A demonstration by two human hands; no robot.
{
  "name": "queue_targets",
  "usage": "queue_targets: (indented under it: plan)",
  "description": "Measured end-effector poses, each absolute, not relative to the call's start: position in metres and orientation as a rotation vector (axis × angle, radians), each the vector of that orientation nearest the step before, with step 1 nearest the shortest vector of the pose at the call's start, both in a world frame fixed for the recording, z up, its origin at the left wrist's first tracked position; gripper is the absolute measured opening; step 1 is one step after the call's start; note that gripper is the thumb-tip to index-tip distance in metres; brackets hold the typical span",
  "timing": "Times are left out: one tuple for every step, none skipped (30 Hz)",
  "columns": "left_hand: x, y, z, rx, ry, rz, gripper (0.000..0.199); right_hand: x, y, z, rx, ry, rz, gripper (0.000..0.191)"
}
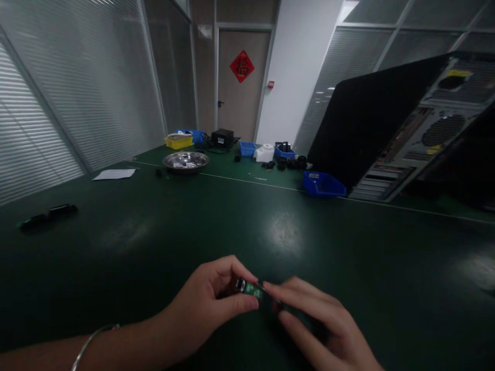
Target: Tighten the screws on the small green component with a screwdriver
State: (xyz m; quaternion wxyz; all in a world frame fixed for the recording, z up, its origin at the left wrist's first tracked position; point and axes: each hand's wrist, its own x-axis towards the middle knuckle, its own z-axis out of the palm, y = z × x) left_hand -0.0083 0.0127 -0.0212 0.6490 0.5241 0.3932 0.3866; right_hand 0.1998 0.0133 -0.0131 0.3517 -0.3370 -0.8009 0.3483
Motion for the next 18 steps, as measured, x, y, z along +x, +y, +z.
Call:
queue_targets:
  plan:
    - [-0.008,0.013,-0.021,1.203,0.905,0.879,0.019,0.200,0.011,-0.012,-0.913,-2.053,0.916,0.039]
    - [-0.007,0.013,-0.020,1.216,0.920,0.878,0.019,0.200,0.010,-0.011,-0.935,-2.031,0.920,0.039]
    - [-0.007,0.013,-0.019,1.230,0.934,0.878,0.019,0.200,0.008,-0.010,-0.954,-2.002,0.914,0.039]
    - [-0.007,0.013,-0.018,1.239,0.947,0.873,0.020,0.200,0.006,-0.009,-0.981,-1.967,0.906,0.038]
    - [-0.008,0.013,-0.017,1.245,0.956,0.867,0.020,0.200,0.004,-0.009,-1.012,-1.928,0.907,0.037]
    - [-0.008,0.012,-0.016,1.246,0.963,0.864,0.020,0.200,0.002,-0.008,-1.044,-1.894,0.918,0.037]
    - [-0.009,0.011,-0.014,1.245,0.972,0.867,0.020,0.200,0.000,-0.008,-1.075,-1.866,0.941,0.035]
    - [-0.009,0.010,-0.013,1.243,0.984,0.879,0.020,0.199,-0.002,-0.008,-1.104,-1.843,0.976,0.034]
    - [-0.009,0.008,-0.011,1.241,1.000,0.901,0.020,0.200,-0.003,-0.007,-1.117,-1.837,1.017,0.034]
    - [-0.008,0.006,-0.009,1.244,1.024,0.930,0.021,0.200,-0.005,-0.007,-1.137,-1.814,1.055,0.034]
    - [-0.007,0.004,-0.007,1.246,1.047,0.955,0.021,0.200,-0.005,-0.007,-1.149,-1.781,1.079,0.034]
    - [-0.006,0.002,-0.006,1.246,1.066,0.960,0.022,0.201,-0.006,-0.006,-1.172,-1.754,1.116,0.035]
    - [-0.004,0.000,-0.005,1.244,1.084,0.955,0.022,0.201,-0.006,-0.006,-1.179,-1.751,1.154,0.035]
    - [-0.002,-0.002,-0.004,1.241,1.094,0.959,0.023,0.201,-0.006,-0.005,-1.173,-1.760,1.179,0.035]
    - [-0.001,-0.004,-0.004,1.236,1.104,0.966,0.023,0.201,-0.006,-0.004,-1.170,-1.777,1.192,0.035]
    - [0.001,-0.005,-0.004,1.234,1.108,0.979,0.023,0.201,-0.007,-0.003,-1.154,-1.799,1.188,0.035]
    - [0.002,-0.006,-0.004,1.235,1.104,0.993,0.023,0.200,-0.007,-0.002,-1.141,-1.825,1.176,0.035]
    - [0.002,-0.006,-0.004,1.239,1.094,1.004,0.023,0.200,-0.007,-0.002,-1.133,-1.839,1.143,0.034]
